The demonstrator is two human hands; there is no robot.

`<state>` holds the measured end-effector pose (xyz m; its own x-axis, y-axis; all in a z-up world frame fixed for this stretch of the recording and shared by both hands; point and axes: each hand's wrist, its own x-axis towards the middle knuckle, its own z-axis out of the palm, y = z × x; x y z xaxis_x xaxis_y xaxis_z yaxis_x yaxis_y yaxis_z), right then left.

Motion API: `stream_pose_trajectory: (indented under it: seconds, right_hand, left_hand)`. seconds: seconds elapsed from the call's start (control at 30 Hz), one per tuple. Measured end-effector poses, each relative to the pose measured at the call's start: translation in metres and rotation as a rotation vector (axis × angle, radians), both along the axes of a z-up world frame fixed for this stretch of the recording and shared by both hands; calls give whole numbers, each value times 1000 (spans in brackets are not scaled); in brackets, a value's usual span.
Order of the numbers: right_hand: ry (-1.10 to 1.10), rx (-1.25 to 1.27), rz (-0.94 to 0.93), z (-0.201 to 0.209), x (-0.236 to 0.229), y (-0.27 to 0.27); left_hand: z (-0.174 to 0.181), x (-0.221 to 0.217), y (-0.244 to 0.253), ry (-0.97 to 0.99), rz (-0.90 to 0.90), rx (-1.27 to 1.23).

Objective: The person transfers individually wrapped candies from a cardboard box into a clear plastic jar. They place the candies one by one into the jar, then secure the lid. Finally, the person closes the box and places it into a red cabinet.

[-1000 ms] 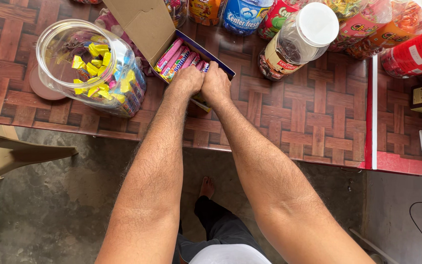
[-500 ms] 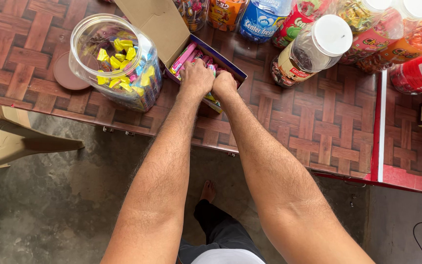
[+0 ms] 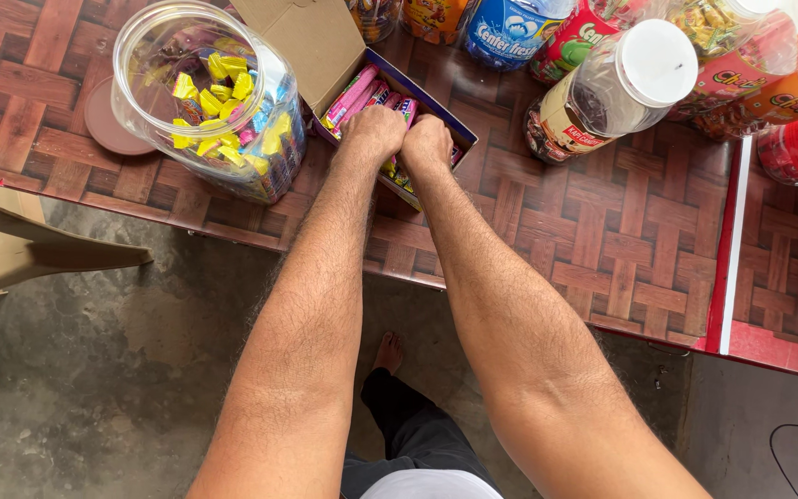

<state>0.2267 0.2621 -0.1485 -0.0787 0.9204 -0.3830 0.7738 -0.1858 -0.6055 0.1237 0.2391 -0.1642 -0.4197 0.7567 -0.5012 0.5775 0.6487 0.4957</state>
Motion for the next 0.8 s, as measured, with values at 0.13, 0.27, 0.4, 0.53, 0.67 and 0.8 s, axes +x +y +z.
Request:
stream_pose_trajectory:
  seconds: [0.13,0.27,0.4,0.53,0.67,0.8]
  right_hand:
    - [10,-36,7,22,-8,-6]
    - [-21,13,92,32,-12,-6]
    - [258,-298,-172,23,-9,-2]
    - [539,-432,-442,5,-6,4]
    - [429,-383,-65,13,3,-3]
    - [413,-368,-152,24,4,-10]
  left_hand:
    - [-19,-9,7,58,-133,29]
    - [8,-8,-1,-130,-1,-31]
    - [52,4,-11,-271,133,-87]
    - [67,12,-16,-281,174,-100]
    - [66,15,-14,-403,256,-66]
    - [57,21,-15,-397,306,-51]
